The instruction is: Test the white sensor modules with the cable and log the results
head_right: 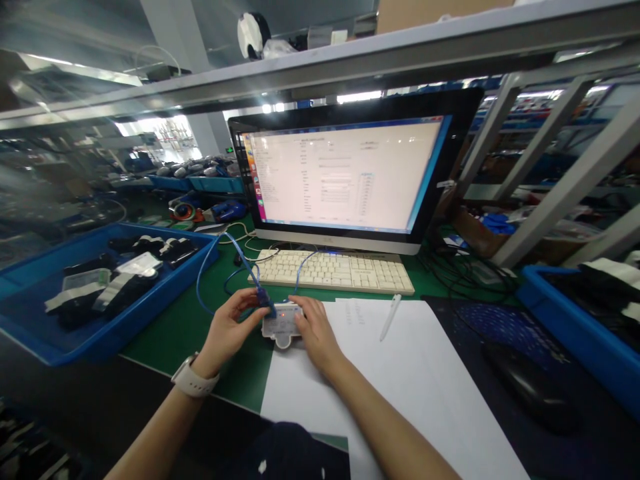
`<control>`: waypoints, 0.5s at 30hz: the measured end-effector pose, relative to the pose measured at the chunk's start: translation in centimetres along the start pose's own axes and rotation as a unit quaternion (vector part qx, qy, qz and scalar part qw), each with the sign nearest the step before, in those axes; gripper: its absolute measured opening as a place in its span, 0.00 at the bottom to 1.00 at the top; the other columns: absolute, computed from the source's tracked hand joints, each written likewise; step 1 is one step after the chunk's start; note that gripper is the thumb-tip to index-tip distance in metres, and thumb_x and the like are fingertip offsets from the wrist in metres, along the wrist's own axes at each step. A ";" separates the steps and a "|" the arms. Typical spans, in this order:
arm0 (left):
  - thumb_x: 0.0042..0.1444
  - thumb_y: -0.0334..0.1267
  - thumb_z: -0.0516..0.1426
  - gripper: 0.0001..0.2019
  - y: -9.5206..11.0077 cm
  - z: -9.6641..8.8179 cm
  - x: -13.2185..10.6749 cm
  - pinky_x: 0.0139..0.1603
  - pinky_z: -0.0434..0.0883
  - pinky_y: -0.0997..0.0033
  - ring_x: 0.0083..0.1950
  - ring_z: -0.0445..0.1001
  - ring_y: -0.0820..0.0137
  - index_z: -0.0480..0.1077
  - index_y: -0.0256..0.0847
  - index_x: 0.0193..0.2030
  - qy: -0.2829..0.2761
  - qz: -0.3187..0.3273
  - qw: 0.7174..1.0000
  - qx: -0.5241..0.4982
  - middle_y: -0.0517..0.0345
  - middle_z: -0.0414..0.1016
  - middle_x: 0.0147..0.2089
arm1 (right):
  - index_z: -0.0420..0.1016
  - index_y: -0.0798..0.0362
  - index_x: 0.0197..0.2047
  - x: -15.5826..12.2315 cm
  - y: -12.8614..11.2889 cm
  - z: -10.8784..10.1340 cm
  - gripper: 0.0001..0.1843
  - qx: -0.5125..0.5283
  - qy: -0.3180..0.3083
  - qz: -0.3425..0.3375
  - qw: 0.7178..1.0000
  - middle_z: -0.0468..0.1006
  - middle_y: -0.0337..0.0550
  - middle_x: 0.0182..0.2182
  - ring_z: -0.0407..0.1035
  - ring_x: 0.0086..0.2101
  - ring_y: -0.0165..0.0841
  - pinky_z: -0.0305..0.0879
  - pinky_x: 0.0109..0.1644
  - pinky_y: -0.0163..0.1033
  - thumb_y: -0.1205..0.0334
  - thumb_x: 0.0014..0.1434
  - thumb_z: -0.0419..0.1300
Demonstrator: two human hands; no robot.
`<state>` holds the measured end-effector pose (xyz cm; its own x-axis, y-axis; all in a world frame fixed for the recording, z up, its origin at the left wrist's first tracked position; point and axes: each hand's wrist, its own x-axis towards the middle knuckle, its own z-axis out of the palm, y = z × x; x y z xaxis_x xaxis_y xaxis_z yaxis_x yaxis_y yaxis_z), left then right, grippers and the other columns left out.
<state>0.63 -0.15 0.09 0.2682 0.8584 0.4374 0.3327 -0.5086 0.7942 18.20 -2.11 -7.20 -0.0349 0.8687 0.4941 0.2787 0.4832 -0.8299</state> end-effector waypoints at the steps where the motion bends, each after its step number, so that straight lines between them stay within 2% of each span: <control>1: 0.53 0.37 0.60 0.15 -0.2 0.1 -0.1 0.49 0.71 0.69 0.45 0.73 0.70 0.67 0.35 0.46 -0.003 0.020 1.000 0.019 0.53 0.73 0.43 | 0.64 0.50 0.54 0.0 0.0 0.0 0.23 -0.001 0.000 -0.001 1.000 0.67 0.45 0.50 0.58 0.52 0.37 0.52 0.57 0.47 0.49 0.65 0.40; 4: 0.54 0.36 0.59 0.14 -0.8 0.2 -0.5 0.50 0.70 0.72 0.46 0.72 0.72 0.67 0.38 0.48 0.001 0.056 0.997 0.047 0.56 0.73 0.44 | 0.64 0.50 0.54 0.0 -0.1 -0.1 0.23 -0.003 -0.001 -0.001 1.000 0.67 0.45 0.50 0.58 0.52 0.37 0.52 0.56 0.47 0.48 0.65 0.40; 11: 0.54 0.34 0.59 0.13 -1.3 0.4 -1.0 0.48 0.71 0.77 0.45 0.73 0.74 0.67 0.40 0.47 0.009 0.076 0.997 0.034 0.58 0.73 0.43 | 0.65 0.51 0.54 -0.1 -0.2 -0.2 0.23 -0.007 -0.003 0.000 1.000 0.68 0.44 0.50 0.58 0.51 0.37 0.52 0.56 0.46 0.49 0.65 0.40; 15: 0.55 0.33 0.58 0.10 -1.1 0.7 -1.3 0.48 0.70 0.77 0.44 0.73 0.74 0.69 0.39 0.44 0.020 0.096 0.993 0.061 0.58 0.74 0.42 | 0.65 0.51 0.54 -0.1 0.1 0.0 0.24 -0.002 0.000 0.004 1.000 0.68 0.45 0.49 0.58 0.51 0.37 0.52 0.57 0.46 0.48 0.65 0.41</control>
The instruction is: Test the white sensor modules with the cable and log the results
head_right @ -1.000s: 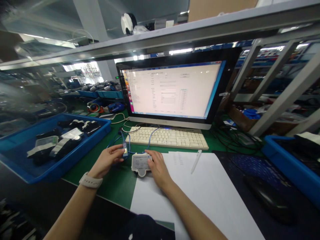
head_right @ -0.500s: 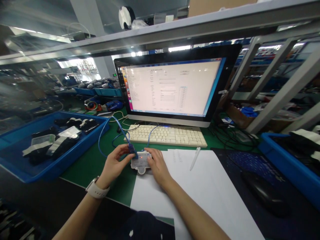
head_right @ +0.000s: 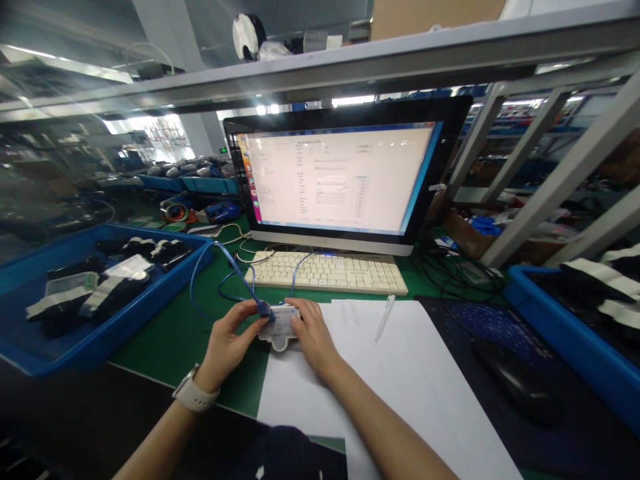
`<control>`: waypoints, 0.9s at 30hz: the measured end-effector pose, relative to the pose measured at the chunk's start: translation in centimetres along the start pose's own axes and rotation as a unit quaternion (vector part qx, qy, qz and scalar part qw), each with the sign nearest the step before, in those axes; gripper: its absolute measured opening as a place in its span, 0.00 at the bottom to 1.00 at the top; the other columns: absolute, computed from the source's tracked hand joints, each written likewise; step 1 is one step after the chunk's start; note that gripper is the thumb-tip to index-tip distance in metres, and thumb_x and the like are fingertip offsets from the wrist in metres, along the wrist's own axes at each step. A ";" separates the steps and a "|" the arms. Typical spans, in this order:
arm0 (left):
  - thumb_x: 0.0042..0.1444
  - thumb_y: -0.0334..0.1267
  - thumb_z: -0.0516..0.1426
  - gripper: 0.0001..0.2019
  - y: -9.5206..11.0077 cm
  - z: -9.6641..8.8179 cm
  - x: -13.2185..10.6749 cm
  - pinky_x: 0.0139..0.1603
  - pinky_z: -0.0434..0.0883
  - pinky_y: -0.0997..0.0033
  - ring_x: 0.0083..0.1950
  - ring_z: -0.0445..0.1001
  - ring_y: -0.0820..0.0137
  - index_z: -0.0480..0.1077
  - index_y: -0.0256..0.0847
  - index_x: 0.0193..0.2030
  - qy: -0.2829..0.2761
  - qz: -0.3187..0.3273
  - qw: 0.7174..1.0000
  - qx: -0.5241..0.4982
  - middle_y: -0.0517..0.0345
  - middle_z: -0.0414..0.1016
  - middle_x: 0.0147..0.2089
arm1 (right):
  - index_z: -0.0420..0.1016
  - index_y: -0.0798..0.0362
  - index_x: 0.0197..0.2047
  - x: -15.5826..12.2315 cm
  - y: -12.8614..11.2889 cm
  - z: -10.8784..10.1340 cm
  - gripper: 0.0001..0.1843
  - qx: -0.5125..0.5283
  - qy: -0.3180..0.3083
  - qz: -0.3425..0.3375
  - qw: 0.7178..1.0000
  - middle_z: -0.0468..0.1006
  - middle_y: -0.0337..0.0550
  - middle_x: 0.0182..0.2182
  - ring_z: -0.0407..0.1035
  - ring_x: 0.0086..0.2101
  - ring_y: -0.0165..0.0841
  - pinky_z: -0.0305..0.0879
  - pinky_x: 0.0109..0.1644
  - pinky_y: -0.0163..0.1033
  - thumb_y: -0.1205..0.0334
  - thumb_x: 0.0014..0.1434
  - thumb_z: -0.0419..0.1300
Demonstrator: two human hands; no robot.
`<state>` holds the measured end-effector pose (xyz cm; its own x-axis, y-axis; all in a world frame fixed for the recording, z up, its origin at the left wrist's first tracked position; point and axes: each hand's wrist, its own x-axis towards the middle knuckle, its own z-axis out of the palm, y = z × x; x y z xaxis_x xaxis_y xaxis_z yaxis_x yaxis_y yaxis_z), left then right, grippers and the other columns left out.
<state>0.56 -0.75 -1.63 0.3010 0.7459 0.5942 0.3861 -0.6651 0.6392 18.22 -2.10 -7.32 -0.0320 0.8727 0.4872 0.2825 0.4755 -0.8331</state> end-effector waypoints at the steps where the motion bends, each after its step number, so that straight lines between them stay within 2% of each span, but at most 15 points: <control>1: 0.55 0.32 0.58 0.09 0.1 0.0 -0.1 0.48 0.70 0.77 0.44 0.73 0.74 0.69 0.39 0.44 0.002 0.006 1.000 0.007 0.58 0.74 0.41 | 0.65 0.51 0.54 0.0 0.1 0.1 0.24 0.002 0.000 0.002 1.000 0.68 0.45 0.49 0.58 0.51 0.37 0.52 0.57 0.46 0.48 0.65 0.41; 4: 0.56 0.32 0.57 0.09 0.0 0.1 -0.3 0.47 0.71 0.76 0.44 0.74 0.73 0.69 0.38 0.45 0.001 0.029 0.999 0.031 0.57 0.74 0.42 | 0.65 0.51 0.54 0.0 -0.2 0.1 0.25 0.011 -0.010 0.021 1.000 0.67 0.45 0.51 0.57 0.53 0.37 0.51 0.58 0.47 0.47 0.65 0.41; 7: 0.56 0.30 0.57 0.11 -0.3 0.2 -0.6 0.47 0.70 0.76 0.45 0.74 0.73 0.67 0.40 0.47 0.008 0.080 0.995 0.064 0.57 0.74 0.45 | 0.61 0.49 0.58 -0.3 -1.7 -1.3 0.25 0.011 -0.020 0.048 0.999 0.62 0.44 0.56 0.53 0.57 0.35 0.48 0.62 0.46 0.47 0.65 0.40; 10: 0.56 0.28 0.56 0.14 -0.8 0.2 -0.9 0.50 0.69 0.76 0.48 0.73 0.73 0.66 0.42 0.49 0.014 0.129 0.989 0.076 0.57 0.73 0.48 | 0.55 0.44 0.62 -1.5 -3.5 -5.2 0.24 -0.037 0.000 0.038 0.999 0.55 0.38 0.61 0.48 0.60 0.33 0.46 0.64 0.45 0.49 0.66 0.41; 13: 0.56 0.27 0.55 0.14 -1.2 0.2 -1.0 0.53 0.68 0.77 0.51 0.71 0.74 0.66 0.42 0.49 0.002 0.151 0.985 0.082 0.57 0.72 0.50 | 0.54 0.42 0.63 -3.9 -3.8 -11.2 0.24 -0.148 0.101 0.022 0.984 0.56 0.37 0.61 0.51 0.60 0.35 0.48 0.63 0.48 0.51 0.65 0.44; 15: 0.57 0.27 0.55 0.14 -1.4 0.2 -1.1 0.54 0.67 0.77 0.53 0.70 0.74 0.66 0.41 0.50 -0.004 0.169 0.982 0.091 0.56 0.71 0.50 | 0.58 0.45 0.61 -6.3 -2.7 -15.8 0.24 -0.243 0.192 0.035 0.950 0.60 0.41 0.59 0.56 0.56 0.39 0.52 0.61 0.51 0.50 0.64 0.45; 17: 0.58 0.26 0.54 0.14 -1.6 0.2 -1.1 0.55 0.67 0.76 0.54 0.69 0.73 0.66 0.40 0.51 -0.005 0.194 0.976 0.095 0.55 0.71 0.50 | 0.63 0.49 0.57 -9.1 -0.9 -20.1 0.24 -0.355 0.246 0.057 0.900 0.65 0.45 0.55 0.59 0.54 0.43 0.54 0.59 0.54 0.48 0.62 0.46; 18: 0.58 0.26 0.53 0.14 -1.7 0.2 -1.1 0.55 0.67 0.76 0.54 0.69 0.73 0.65 0.39 0.51 -0.003 0.205 0.974 0.096 0.54 0.72 0.50 | 0.65 0.51 0.55 -10.6 0.2 -21.9 0.24 -0.410 0.251 0.057 0.875 0.67 0.47 0.53 0.59 0.54 0.44 0.54 0.58 0.56 0.47 0.62 0.47; 20: 0.59 0.27 0.53 0.14 -1.8 0.2 -1.0 0.55 0.67 0.77 0.54 0.69 0.73 0.65 0.38 0.51 0.001 0.220 0.971 0.097 0.53 0.72 0.49 | 0.66 0.52 0.54 -13.5 2.4 -24.7 0.25 -0.486 0.217 0.047 0.846 0.69 0.48 0.50 0.62 0.51 0.46 0.56 0.56 0.58 0.46 0.61 0.47; 23: 0.59 0.28 0.52 0.12 -1.8 0.2 -0.9 0.54 0.67 0.77 0.53 0.70 0.73 0.65 0.38 0.50 0.007 0.227 0.968 0.107 0.51 0.72 0.49 | 0.66 0.52 0.54 -16.9 5.2 -26.4 0.25 -0.544 0.179 0.037 0.819 0.70 0.48 0.50 0.64 0.49 0.46 0.62 0.51 0.57 0.47 0.61 0.47; 27: 0.60 0.30 0.51 0.11 -1.6 0.3 -0.9 0.53 0.68 0.78 0.52 0.71 0.74 0.66 0.38 0.50 0.018 0.235 0.964 0.124 0.51 0.73 0.48 | 0.66 0.52 0.55 -18.3 7.2 -26.0 0.26 -0.581 0.168 0.026 0.796 0.69 0.48 0.51 0.65 0.49 0.45 0.66 0.47 0.53 0.47 0.60 0.48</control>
<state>-0.09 -0.30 -3.30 0.4652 0.3593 0.8090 0.4116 -0.8969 0.1617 45.74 -17.53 -15.40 0.2120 0.7165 0.6647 0.9773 -0.1548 -0.1448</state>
